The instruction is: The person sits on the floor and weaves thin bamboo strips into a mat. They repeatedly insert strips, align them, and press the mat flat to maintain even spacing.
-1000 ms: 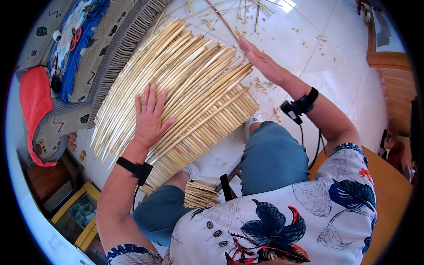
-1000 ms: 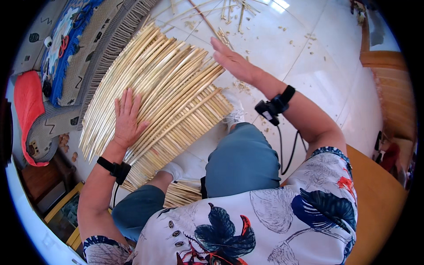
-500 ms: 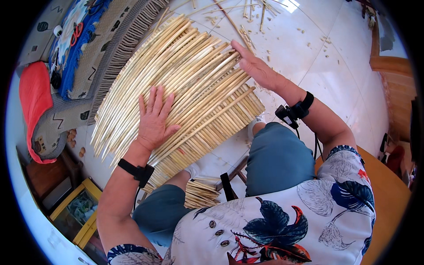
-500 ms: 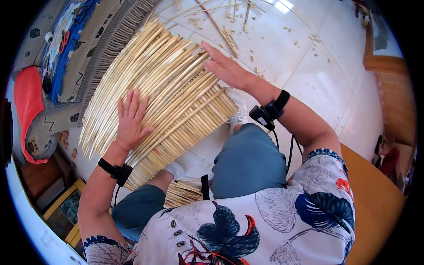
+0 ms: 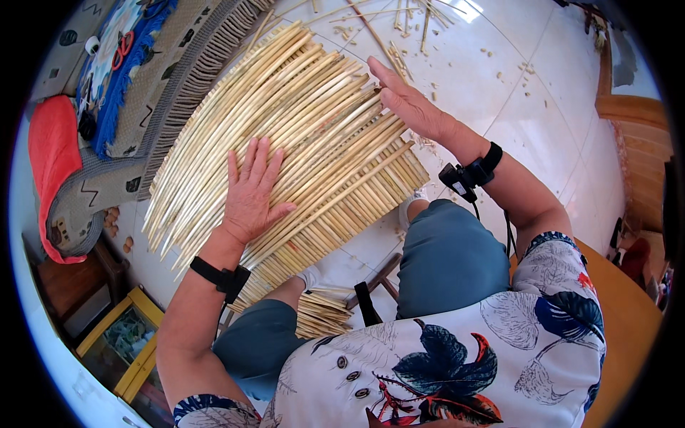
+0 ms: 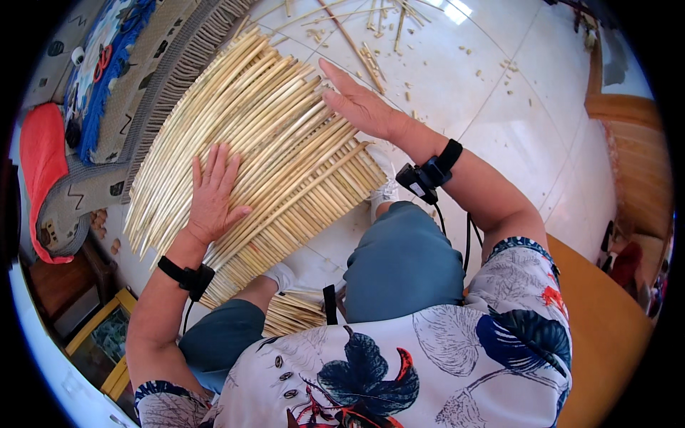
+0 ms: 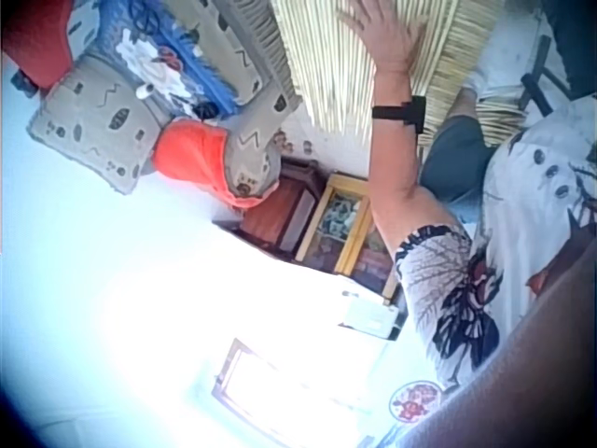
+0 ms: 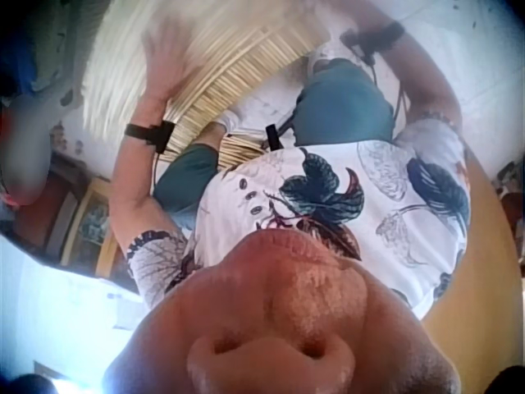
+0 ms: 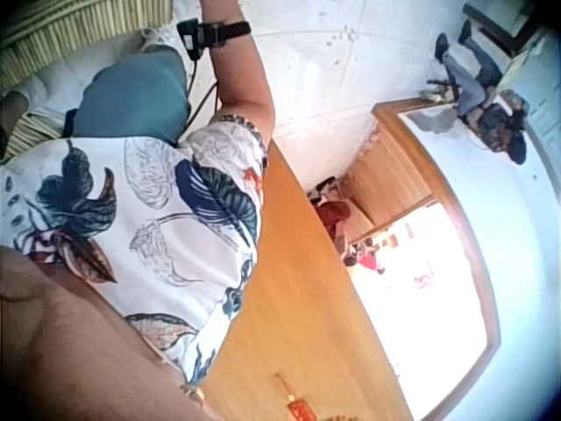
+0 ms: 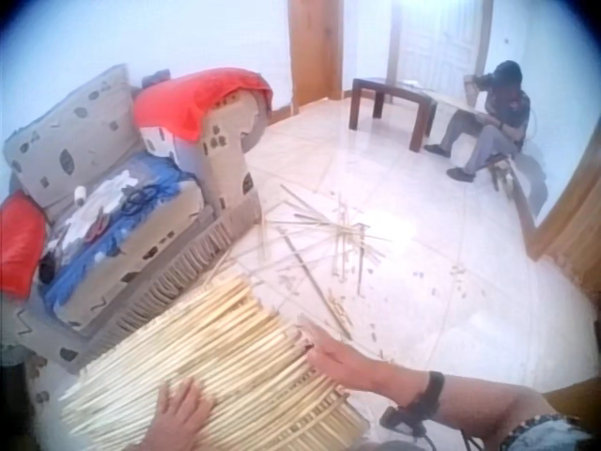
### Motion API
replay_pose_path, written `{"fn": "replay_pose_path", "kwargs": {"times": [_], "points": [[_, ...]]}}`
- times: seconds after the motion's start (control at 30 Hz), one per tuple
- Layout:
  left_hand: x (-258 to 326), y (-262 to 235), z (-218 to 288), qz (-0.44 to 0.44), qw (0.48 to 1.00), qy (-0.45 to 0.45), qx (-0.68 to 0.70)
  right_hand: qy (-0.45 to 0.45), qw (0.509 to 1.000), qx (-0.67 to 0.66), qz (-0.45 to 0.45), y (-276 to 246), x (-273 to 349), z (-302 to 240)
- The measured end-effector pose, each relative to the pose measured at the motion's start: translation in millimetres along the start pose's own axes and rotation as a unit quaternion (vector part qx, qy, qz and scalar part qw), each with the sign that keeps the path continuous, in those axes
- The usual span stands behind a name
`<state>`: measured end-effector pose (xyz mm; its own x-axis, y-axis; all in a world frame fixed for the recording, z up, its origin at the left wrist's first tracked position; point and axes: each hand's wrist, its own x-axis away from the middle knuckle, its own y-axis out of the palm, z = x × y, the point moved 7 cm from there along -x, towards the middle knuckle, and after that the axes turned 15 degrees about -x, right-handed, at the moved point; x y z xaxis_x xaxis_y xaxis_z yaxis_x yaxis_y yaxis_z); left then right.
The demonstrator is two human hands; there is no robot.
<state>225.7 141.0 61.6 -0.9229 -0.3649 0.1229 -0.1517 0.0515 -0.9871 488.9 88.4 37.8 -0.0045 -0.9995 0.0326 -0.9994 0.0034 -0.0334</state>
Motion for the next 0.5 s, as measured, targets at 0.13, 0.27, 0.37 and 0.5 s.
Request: {"fn": "replay_pose_path", "kwargs": {"times": [0.13,0.27,0.37,0.5], "points": [[-0.5,3.6,0.3,-0.003,1.0,0.006,-0.026,-0.007,0.999,0.045,-0.02,9.8,2.2,-2.2],[-0.2,3.4,0.1,0.003,1.0,0.002,-0.027,-0.006,1.0,0.003,0.005,0.6,-3.6,-1.5],[-1.1,3.9,0.0,0.004,1.0,0.0,-0.025,-0.006,1.0,0.008,-0.005,5.5,-5.2,0.4],[-0.4,2.8,-0.2,0.005,1.0,0.003,-0.028,-0.008,1.0,-0.013,-0.007,8.5,-6.1,1.1]]}}
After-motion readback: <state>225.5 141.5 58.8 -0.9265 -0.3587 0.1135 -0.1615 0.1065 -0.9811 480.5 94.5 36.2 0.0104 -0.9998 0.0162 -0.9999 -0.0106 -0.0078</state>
